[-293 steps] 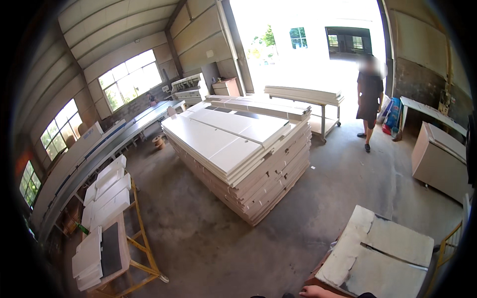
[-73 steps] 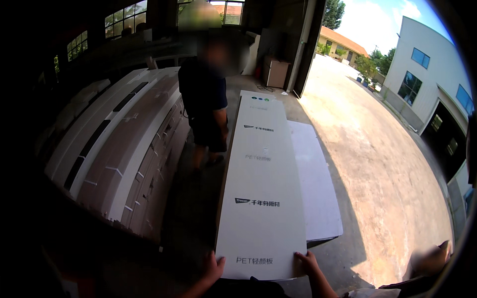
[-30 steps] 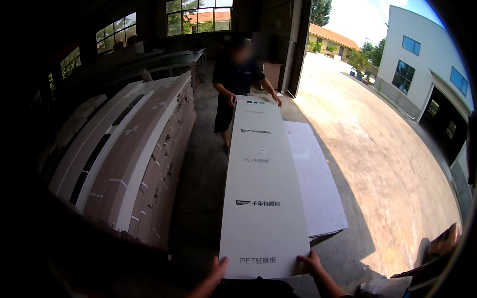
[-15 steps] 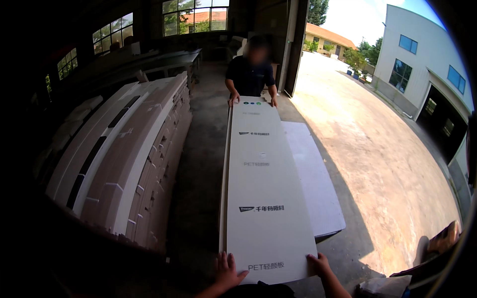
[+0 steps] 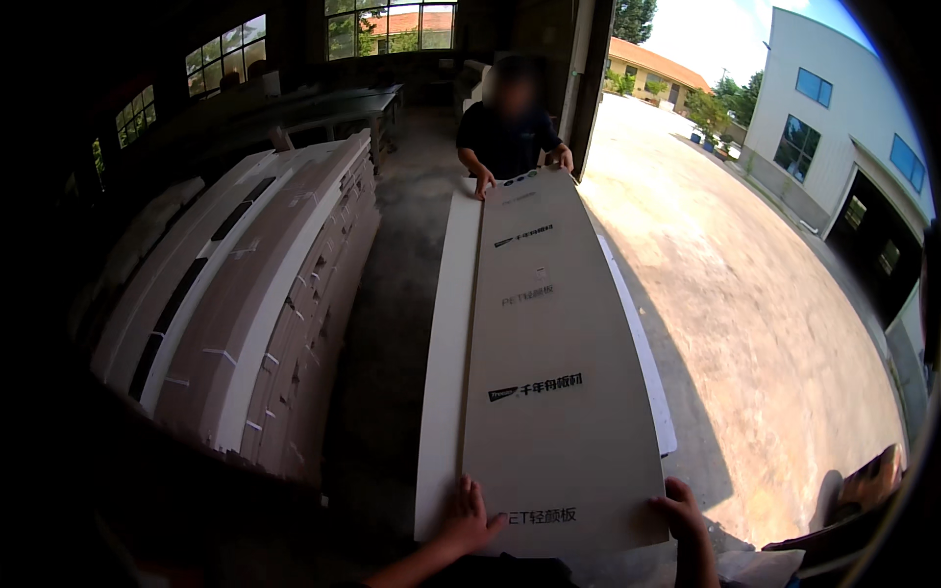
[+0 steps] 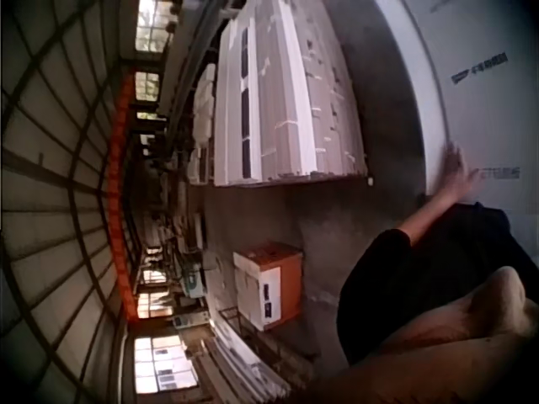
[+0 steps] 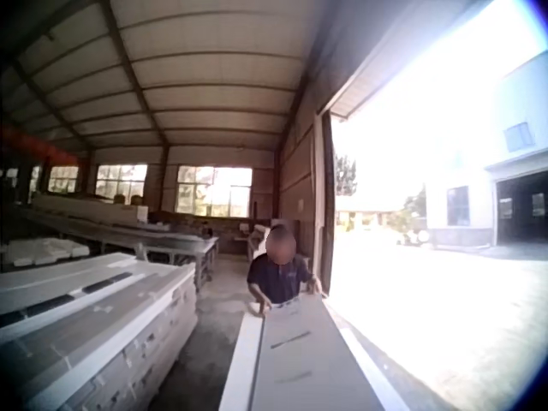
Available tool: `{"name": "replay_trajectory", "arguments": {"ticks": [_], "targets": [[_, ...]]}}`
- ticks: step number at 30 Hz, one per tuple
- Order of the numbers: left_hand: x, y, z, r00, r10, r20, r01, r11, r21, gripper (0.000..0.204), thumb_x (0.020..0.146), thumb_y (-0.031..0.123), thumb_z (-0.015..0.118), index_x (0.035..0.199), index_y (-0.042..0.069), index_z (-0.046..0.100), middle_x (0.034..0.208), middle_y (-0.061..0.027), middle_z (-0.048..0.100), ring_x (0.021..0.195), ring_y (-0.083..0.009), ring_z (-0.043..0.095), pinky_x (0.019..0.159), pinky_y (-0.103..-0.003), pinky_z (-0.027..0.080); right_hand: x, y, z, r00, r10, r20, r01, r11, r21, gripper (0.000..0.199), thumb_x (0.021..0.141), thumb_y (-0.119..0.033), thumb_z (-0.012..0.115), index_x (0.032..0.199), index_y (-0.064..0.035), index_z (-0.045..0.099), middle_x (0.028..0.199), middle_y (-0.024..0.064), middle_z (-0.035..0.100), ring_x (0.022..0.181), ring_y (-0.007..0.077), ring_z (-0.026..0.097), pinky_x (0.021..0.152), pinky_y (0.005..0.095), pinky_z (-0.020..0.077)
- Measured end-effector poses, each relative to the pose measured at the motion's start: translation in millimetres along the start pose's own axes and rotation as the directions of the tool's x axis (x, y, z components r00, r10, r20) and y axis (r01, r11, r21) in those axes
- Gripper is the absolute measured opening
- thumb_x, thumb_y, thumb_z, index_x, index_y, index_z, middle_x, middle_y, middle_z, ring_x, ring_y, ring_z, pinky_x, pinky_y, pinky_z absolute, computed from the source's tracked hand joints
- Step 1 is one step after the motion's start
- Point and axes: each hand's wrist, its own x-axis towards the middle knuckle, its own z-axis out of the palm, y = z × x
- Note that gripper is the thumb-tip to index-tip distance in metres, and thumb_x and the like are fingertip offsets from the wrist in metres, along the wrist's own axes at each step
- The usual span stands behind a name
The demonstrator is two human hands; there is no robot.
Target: The person handles large white panels in a workshop, placing them on a table and securing them with a white strap. They then lift the panel and stack it onto a pile of similar panels. The person repeats this process with another panel, coordinating with a coworker to move and stack the materials.
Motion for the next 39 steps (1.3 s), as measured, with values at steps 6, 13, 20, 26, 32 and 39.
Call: {"name": "replay_trajectory", "arguments": {"ticks": [6,13,20,26,32,39], "targets": [[18.1,-7.4,30.9,0.997,-0.026,-0.077,0.005,0.966,-0.258,0.101,0.09,0.054,0.067,0.153,-0.006,0.015,0.158,-0.0339,0.014,0.148,-0.0485,0.016,0.12,-0.056,0.019,-10.8,-33.9,20.0,0.993,-0.117,0.02,0.113,0.986,0.12,0.044,0.078,-0.02,0.073,0.114,0.003,0.061,0.104,0.0111,0.067,0.101,0.0191,0.062,0.089,0.0342,0.0489],[28.1,-13.5,8.9,0.974,-0.19,0.12,0.212,0.954,-0.211,0.088,0.085,0.043,0.075,0.149,0.0,0.033,0.152,-0.0271,0.033,0.142,-0.0417,0.033,0.117,-0.05,0.029,-75.7,-1.7,56.7,0.982,-0.187,0.033,0.065,0.497,0.865,0.068,0.084,-0.025,0.071,0.14,-0.0004,0.04,0.134,0.0147,0.051,0.125,0.0297,0.052,0.105,0.0424,0.0423],[43.6,43.9,-44.5,0.996,-0.093,-0.007,0.088,0.96,-0.266,0.047,0.087,0.03,0.069,0.12,0.0,0.056,0.119,-0.0207,0.056,0.111,-0.0357,0.055,0.094,-0.05,0.045,-56.1,134.4,135.4,0.997,0.026,0.077,-0.076,0.639,0.765,0.07,0.087,-0.033,0.07,0.144,-0.0061,0.039,0.136,0.0147,0.051,0.128,0.0333,0.049,0.108,0.0501,0.0392],[28.2,-26.2,-12.7,0.869,-0.442,0.222,0.469,0.596,-0.651,0.022,0.095,0.023,0.055,0.102,0.002,0.059,0.091,-0.01,0.057,0.083,-0.0251,0.057,0.071,-0.044,0.049,-40.6,104.5,148.5,0.929,0.367,0.057,-0.254,0.516,0.818,0.074,0.091,-0.021,0.07,0.147,-0.0027,0.025,0.144,0.0177,0.041,0.129,0.0369,0.047,0.111,0.0537,0.0365],[21.5,7.5,-27.9,0.925,0.058,0.376,0.01,0.984,-0.177,0.019,0.098,0.016,0.048,0.106,0.001,0.058,0.094,-0.0124,0.059,0.086,-0.0266,0.058,0.077,-0.043,0.05,-59.3,102.2,108.7,0.944,0.326,0.05,-0.172,0.356,0.919,0.057,0.094,-0.026,0.065,0.141,-0.0047,0.041,0.134,0.0152,0.052,0.125,0.0346,0.05,0.109,0.0523,0.0365],[5.5,-47.4,93.9,0.895,0.003,0.446,0.318,0.698,-0.642,0.049,0.084,-0.004,0.051,0.132,-0.005,0.051,0.13,-0.0311,0.054,0.126,-0.0444,0.051,0.11,-0.048,0.04,-60.9,122.0,88.1,0.97,0.232,-0.077,-0.062,0.537,0.841,0.068,0.091,-0.038,0.065,0.144,-0.0033,0.039,0.138,0.0196,0.048,0.127,0.038,0.046,0.11,0.0531,0.0341]]}}
